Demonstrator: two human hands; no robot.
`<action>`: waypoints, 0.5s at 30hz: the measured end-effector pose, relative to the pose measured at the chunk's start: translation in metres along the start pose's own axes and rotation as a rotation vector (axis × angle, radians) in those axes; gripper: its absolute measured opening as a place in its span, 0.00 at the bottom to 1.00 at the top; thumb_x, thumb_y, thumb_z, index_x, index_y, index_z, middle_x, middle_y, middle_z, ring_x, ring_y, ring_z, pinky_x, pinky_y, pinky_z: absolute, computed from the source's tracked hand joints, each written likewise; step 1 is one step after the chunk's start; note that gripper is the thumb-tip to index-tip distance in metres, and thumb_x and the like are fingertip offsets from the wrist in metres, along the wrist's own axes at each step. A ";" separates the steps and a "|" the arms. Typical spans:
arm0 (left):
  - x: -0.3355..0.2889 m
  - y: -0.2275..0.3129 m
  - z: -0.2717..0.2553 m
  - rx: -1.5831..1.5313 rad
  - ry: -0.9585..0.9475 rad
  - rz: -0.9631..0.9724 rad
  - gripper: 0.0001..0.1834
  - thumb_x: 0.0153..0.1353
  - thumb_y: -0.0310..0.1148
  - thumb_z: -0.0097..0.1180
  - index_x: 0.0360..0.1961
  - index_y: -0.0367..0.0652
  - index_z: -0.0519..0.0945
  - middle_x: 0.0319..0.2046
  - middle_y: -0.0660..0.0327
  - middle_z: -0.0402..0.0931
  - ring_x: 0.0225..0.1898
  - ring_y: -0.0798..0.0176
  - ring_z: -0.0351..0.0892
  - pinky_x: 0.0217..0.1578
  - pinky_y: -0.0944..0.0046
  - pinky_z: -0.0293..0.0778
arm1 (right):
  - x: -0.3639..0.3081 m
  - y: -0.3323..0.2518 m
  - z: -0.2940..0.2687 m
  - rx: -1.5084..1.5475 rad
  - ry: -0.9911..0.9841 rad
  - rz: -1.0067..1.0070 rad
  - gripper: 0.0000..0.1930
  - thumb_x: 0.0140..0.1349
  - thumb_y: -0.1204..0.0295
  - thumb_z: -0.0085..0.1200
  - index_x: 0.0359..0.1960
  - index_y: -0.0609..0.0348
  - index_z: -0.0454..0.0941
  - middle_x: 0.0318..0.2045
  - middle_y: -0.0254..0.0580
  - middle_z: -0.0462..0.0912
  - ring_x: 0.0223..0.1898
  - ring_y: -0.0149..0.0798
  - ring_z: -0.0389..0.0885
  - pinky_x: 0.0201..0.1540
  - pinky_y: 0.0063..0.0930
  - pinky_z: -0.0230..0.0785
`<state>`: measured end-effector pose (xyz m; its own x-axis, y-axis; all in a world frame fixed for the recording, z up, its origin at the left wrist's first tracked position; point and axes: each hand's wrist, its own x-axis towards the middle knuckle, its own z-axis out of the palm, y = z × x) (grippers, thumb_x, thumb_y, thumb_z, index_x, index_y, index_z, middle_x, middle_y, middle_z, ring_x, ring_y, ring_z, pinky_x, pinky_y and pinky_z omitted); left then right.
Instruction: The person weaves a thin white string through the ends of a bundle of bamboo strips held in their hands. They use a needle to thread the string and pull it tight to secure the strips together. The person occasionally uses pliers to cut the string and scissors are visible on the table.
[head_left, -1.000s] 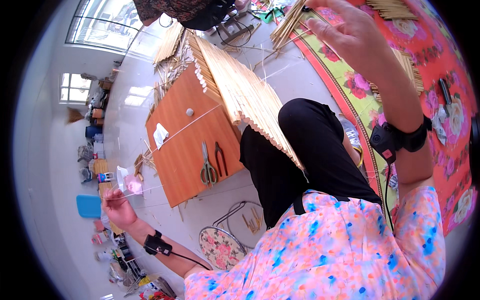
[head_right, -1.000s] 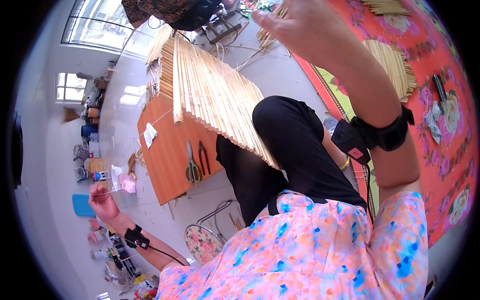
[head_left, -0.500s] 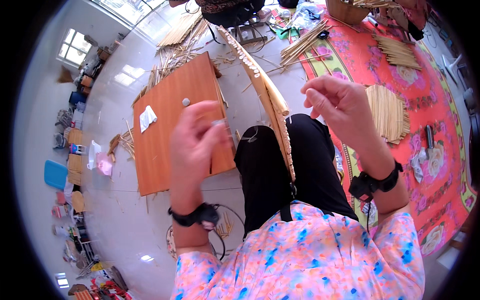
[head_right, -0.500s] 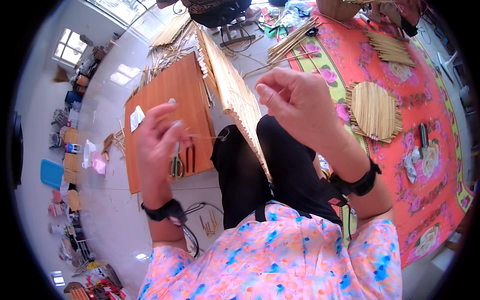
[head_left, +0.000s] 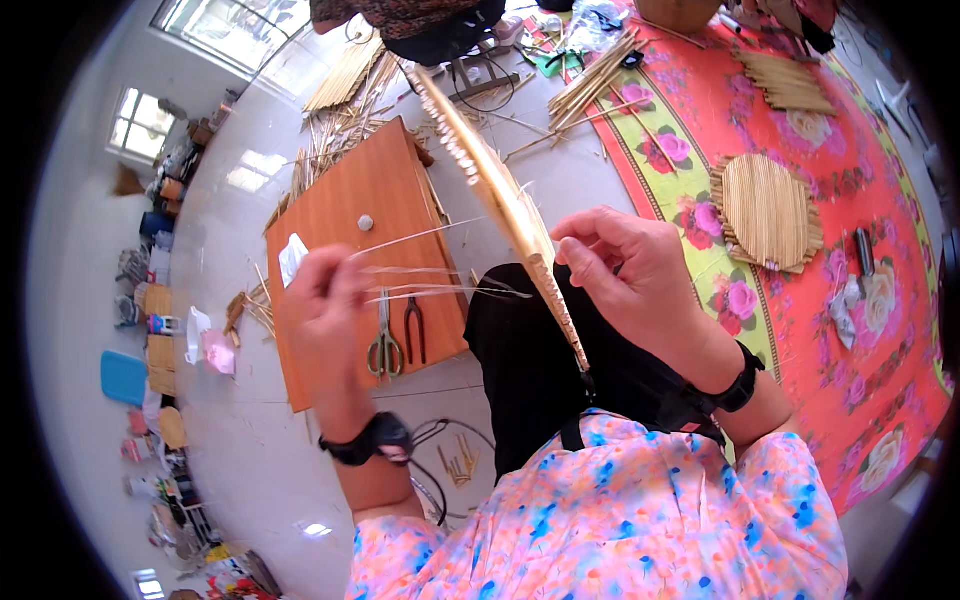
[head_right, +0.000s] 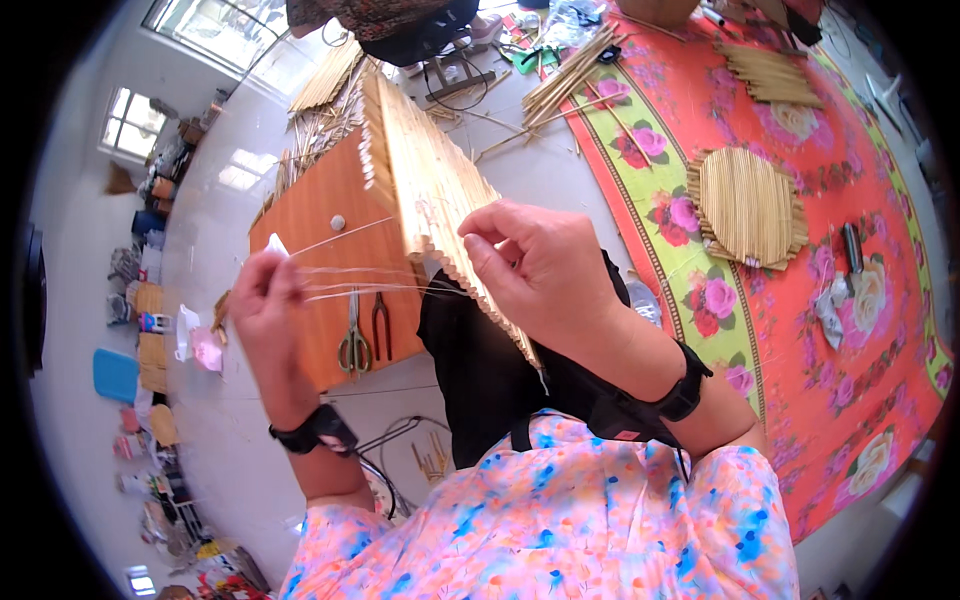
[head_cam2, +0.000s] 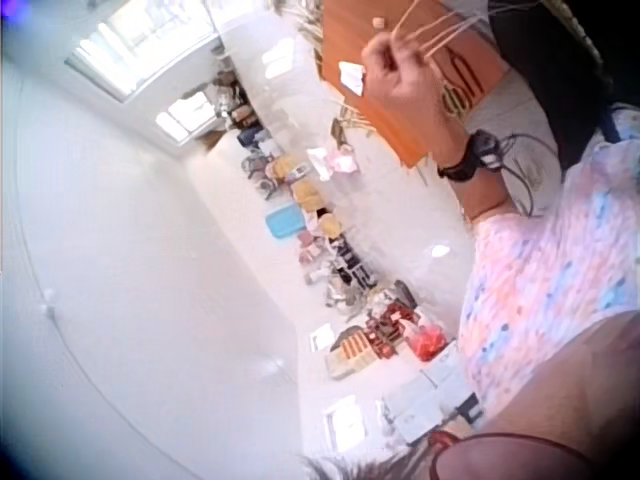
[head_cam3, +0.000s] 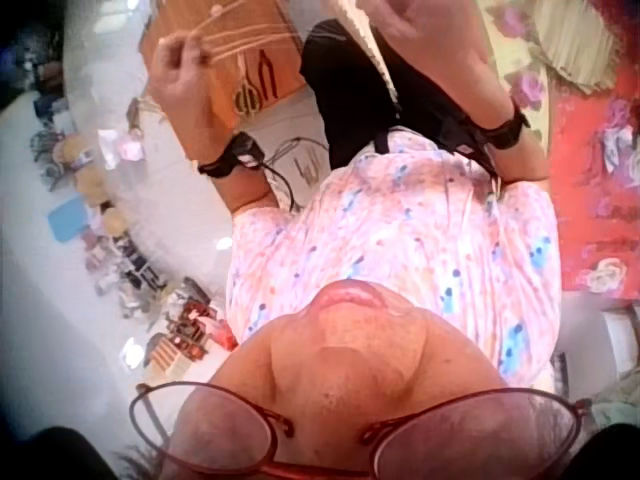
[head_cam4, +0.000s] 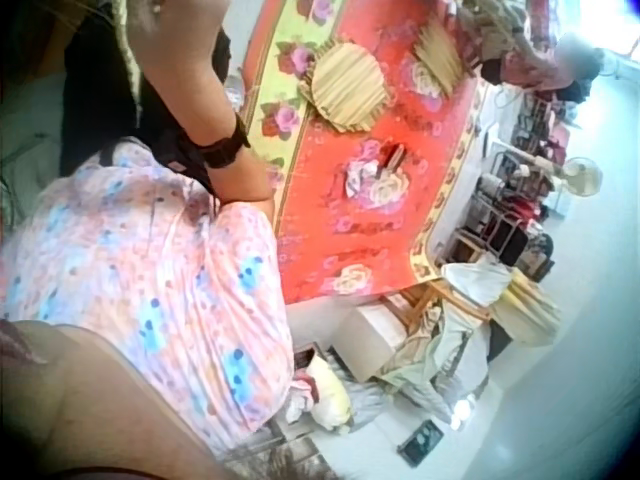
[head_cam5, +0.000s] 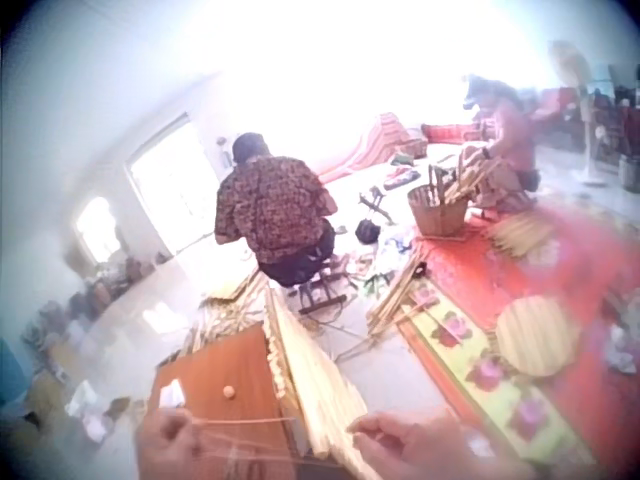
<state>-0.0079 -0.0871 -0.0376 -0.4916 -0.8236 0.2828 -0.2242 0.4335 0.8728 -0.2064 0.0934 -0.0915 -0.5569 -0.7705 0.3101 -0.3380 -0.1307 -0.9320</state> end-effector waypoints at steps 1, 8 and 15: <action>0.004 -0.021 -0.029 0.036 0.065 -0.006 0.03 0.65 0.25 0.53 0.34 0.37 0.76 0.22 0.67 0.71 0.24 0.75 0.68 0.23 0.76 0.64 | -0.001 0.000 0.001 -0.005 0.028 -0.039 0.05 0.63 0.78 0.54 0.38 0.65 0.80 0.26 0.35 0.82 0.23 0.21 0.78 0.26 0.15 0.70; -0.014 -0.136 -0.227 0.193 0.428 -0.405 0.05 0.63 0.25 0.55 0.29 0.41 0.76 0.18 0.66 0.70 0.15 0.74 0.66 0.16 0.76 0.63 | -0.004 0.011 0.006 0.037 0.091 -0.094 0.03 0.58 0.78 0.56 0.33 0.63 0.79 0.23 0.42 0.81 0.20 0.33 0.79 0.24 0.23 0.70; -0.006 -0.154 -0.220 0.504 0.416 -0.542 0.04 0.61 0.25 0.56 0.36 0.38 0.77 0.19 0.64 0.72 0.15 0.73 0.68 0.14 0.75 0.66 | 0.000 0.016 0.005 0.047 0.138 -0.088 0.06 0.56 0.73 0.58 0.34 0.61 0.79 0.28 0.44 0.82 0.23 0.41 0.82 0.28 0.28 0.74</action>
<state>0.2146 -0.2289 -0.0859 0.1197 -0.9891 0.0860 -0.7360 -0.0303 0.6763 -0.2079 0.0882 -0.1070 -0.6267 -0.6625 0.4103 -0.3557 -0.2253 -0.9070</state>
